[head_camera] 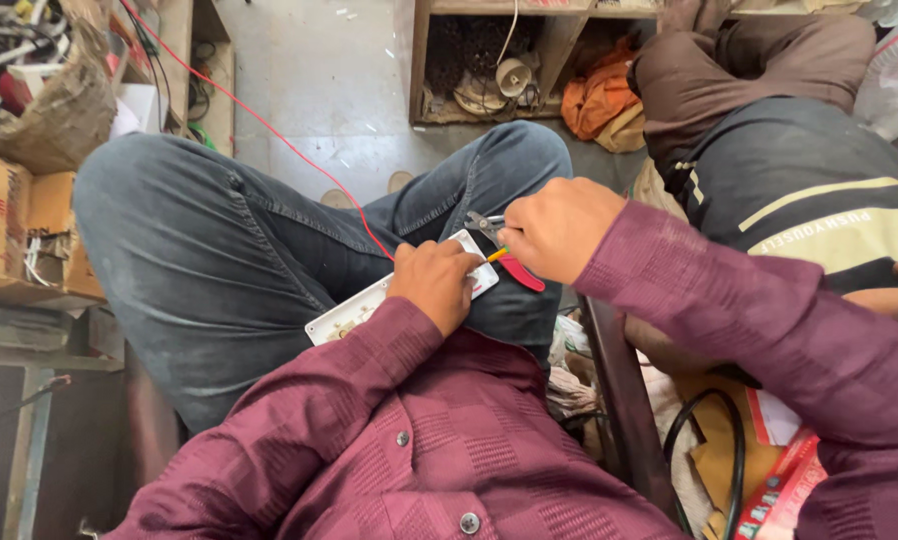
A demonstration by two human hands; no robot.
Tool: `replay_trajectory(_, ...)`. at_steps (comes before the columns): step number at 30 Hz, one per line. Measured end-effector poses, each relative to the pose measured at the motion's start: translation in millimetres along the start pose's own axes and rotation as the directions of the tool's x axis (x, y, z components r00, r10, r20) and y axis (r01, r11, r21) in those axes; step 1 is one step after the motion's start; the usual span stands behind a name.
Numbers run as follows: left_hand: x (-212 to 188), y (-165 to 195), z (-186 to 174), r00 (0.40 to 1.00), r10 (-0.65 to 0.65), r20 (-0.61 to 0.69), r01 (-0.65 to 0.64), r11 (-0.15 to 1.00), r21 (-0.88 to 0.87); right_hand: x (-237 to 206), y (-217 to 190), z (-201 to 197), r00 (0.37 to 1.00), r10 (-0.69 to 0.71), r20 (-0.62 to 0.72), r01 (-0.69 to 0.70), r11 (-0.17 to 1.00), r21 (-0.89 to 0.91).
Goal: The person sits with a white electrical socket plate on their lap and uses pliers and a screwdriver to strip red wires and connect them to the terminals. They tighten the screws to secure the connections and adjust the wires as needed.
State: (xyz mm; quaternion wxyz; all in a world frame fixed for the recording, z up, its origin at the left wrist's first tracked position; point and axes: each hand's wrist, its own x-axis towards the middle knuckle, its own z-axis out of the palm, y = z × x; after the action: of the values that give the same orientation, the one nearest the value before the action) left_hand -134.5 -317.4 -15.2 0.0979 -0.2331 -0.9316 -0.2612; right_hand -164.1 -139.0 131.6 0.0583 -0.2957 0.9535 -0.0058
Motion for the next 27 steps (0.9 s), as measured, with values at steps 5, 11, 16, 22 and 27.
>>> replay_trajectory(5, 0.2, 0.2, -4.9, 1.000, 0.007, 0.016, -0.006, 1.000, -0.026, -5.1, -0.9, -4.1, 0.980, -0.161, -0.116, 0.180, 0.967, 0.182)
replay_trajectory(11, -1.0, 1.4, 1.0, 1.000, -0.002, 0.002, 0.002, 1.000, -0.023, 3.2, 11.6, 4.0, 0.977, -0.159, -0.146, 0.177, 0.977, 0.120)
replay_trajectory(16, -2.0, -1.1, -2.1, 1.000, 0.000, -0.021, -0.001, 1.000, -0.031, 1.3, 6.7, 17.2, 0.971, -0.002, -0.239, 0.048, 0.981, 0.188)
replay_trajectory(22, -0.3, -0.3, -6.2, 0.996, 0.036, -0.076, -0.045, 0.991, -0.122, -50.4, -9.9, -4.1, 0.944, 0.150, -0.293, -0.075, 0.964, 0.253)
replay_trajectory(27, -0.9, -2.4, -4.4, 0.990, 0.120, -0.068, -0.125, 0.989, -0.078, -121.6, 0.6, -18.4, 0.884, 0.416, -0.216, -0.322, 0.874, 0.364)
